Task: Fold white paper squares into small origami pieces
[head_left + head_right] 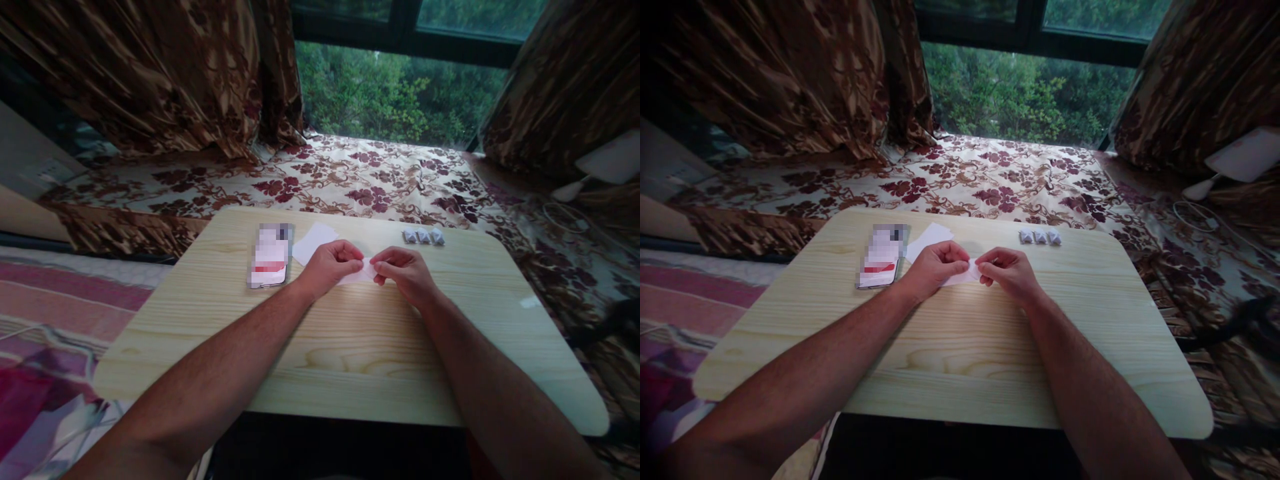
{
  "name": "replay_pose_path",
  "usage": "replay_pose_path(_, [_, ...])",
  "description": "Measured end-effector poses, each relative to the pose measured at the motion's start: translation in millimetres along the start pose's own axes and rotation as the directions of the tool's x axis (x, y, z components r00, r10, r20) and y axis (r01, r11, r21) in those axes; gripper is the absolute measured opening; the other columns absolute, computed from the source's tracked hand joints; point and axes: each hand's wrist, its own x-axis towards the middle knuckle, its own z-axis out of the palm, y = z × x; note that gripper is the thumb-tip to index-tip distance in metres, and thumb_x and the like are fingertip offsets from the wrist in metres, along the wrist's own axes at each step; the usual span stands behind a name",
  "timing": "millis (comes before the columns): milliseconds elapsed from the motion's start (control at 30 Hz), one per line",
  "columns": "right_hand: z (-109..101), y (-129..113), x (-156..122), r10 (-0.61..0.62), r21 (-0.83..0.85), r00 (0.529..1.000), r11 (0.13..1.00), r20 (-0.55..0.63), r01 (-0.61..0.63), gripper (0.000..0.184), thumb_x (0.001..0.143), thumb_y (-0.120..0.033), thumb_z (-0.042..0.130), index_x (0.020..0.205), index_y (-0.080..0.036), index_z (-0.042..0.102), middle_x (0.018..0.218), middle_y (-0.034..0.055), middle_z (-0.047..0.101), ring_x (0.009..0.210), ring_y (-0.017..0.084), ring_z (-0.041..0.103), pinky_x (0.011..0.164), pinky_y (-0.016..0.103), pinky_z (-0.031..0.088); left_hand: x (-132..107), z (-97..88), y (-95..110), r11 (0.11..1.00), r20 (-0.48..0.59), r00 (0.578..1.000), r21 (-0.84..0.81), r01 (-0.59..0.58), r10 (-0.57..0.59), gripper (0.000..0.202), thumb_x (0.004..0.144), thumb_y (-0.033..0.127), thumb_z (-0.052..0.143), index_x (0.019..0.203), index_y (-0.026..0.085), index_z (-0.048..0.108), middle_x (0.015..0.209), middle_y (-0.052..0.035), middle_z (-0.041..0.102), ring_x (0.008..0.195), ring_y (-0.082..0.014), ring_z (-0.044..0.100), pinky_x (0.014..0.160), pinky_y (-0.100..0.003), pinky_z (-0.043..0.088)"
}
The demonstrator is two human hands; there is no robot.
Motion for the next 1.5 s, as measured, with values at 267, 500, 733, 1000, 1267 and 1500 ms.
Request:
replay_pose_path(267, [0.1, 0.1, 0.5, -0.001, -0.025, 1.000, 1.000, 0.015, 0.002, 0.017, 0.069, -0.028, 0.078, 0.079, -0.015, 0.073, 0.055, 0.0002, 0.067, 0.049, 0.012, 0.060, 0.050, 0.023, 0.049, -0.9, 2.0, 3.4, 1.000, -0.017, 1.000, 0.025, -0.003, 0.003, 0.029, 0.067, 0.030, 0.079, 0.088, 0.015, 0.065, 0.072, 0.0012, 0.065, 0.058, -0.0087, 0.055, 0.055, -0.022, 0.039])
replay_pose_path(500, [0.0, 3.6, 1.1, -0.018, -0.051, 1.000, 0.999, 0.015, 0.019, 0.015, 0.070, -0.026, 0.077, 0.079, -0.015, 0.072, 0.055, -0.0001, 0.067, 0.049, 0.012, 0.060, 0.050, 0.023, 0.049, -2.6, 4.1, 6.3, 0.997, -0.015, 1.000, 0.069, -0.016, 0.017, 0.030, 0.068, 0.030, 0.078, 0.090, 0.014, 0.065, 0.069, 0.0018, 0.064, 0.055, -0.0077, 0.053, 0.052, -0.021, 0.035])
replay_pose_path(733, [3.0, 5.4, 1.0, -0.050, -0.106, 0.998, 0.993, 0.033, 0.054, 0.018, 0.071, -0.027, 0.074, 0.085, -0.016, 0.071, 0.054, -0.0017, 0.065, 0.048, 0.011, 0.059, 0.049, 0.023, 0.048, -4.1, 7.2, 8.1, 0.987, -0.009, 0.998, 0.151, -0.058, 0.060, 0.030, 0.069, 0.029, 0.076, 0.093, 0.015, 0.065, 0.062, 0.0043, 0.059, 0.051, -0.0063, 0.048, 0.049, -0.020, 0.031])
replay_pose_path(1000, [1.9, 5.3, 2.5, -0.017, -0.196, 0.999, 0.981, -0.046, 0.008, 0.026, 0.073, -0.037, 0.075, 0.085, -0.014, 0.072, 0.056, -0.0001, 0.065, 0.048, 0.011, 0.058, 0.047, 0.022, 0.044, -6.4, 9.9, 5.3, 0.966, -0.021, 0.988, 0.213, -0.144, 0.152, 0.027, 0.073, 0.027, 0.072, 0.096, 0.015, 0.066, 0.062, 0.0034, 0.058, 0.052, -0.0070, 0.047, 0.050, -0.020, 0.033])
replay_pose_path(1267, [4.4, 2.8, 1.3, -0.043, -0.236, 0.996, 0.972, -0.077, 0.024, 0.021, 0.073, -0.035, 0.074, 0.072, -0.015, 0.071, 0.053, 0.0003, 0.063, 0.046, 0.011, 0.054, 0.044, 0.021, 0.039, -7.2, 11.7, 1.8, 0.950, -0.007, 0.982, 0.255, -0.179, 0.188, 0.023, 0.074, 0.027, 0.070, 0.094, 0.015, 0.067, 0.064, 0.0028, 0.058, 0.054, -0.0074, 0.047, 0.051, -0.021, 0.033])
replay_pose_path(1500, [4.1, 5.0, 1.0, -0.067, -0.257, 0.995, 0.965, -0.073, 0.046, 0.020, 0.075, -0.034, 0.072, 0.073, -0.014, 0.071, 0.053, -0.0002, 0.061, 0.045, 0.009, 0.049, 0.043, 0.021, 0.034, -7.0, 11.9, 0.7, 0.951, -0.014, 0.984, 0.261, -0.166, 0.176, 0.020, 0.074, 0.028, 0.071, 0.088, 0.015, 0.066, 0.073, -0.0011, 0.066, 0.060, -0.0101, 0.055, 0.055, -0.022, 0.039])
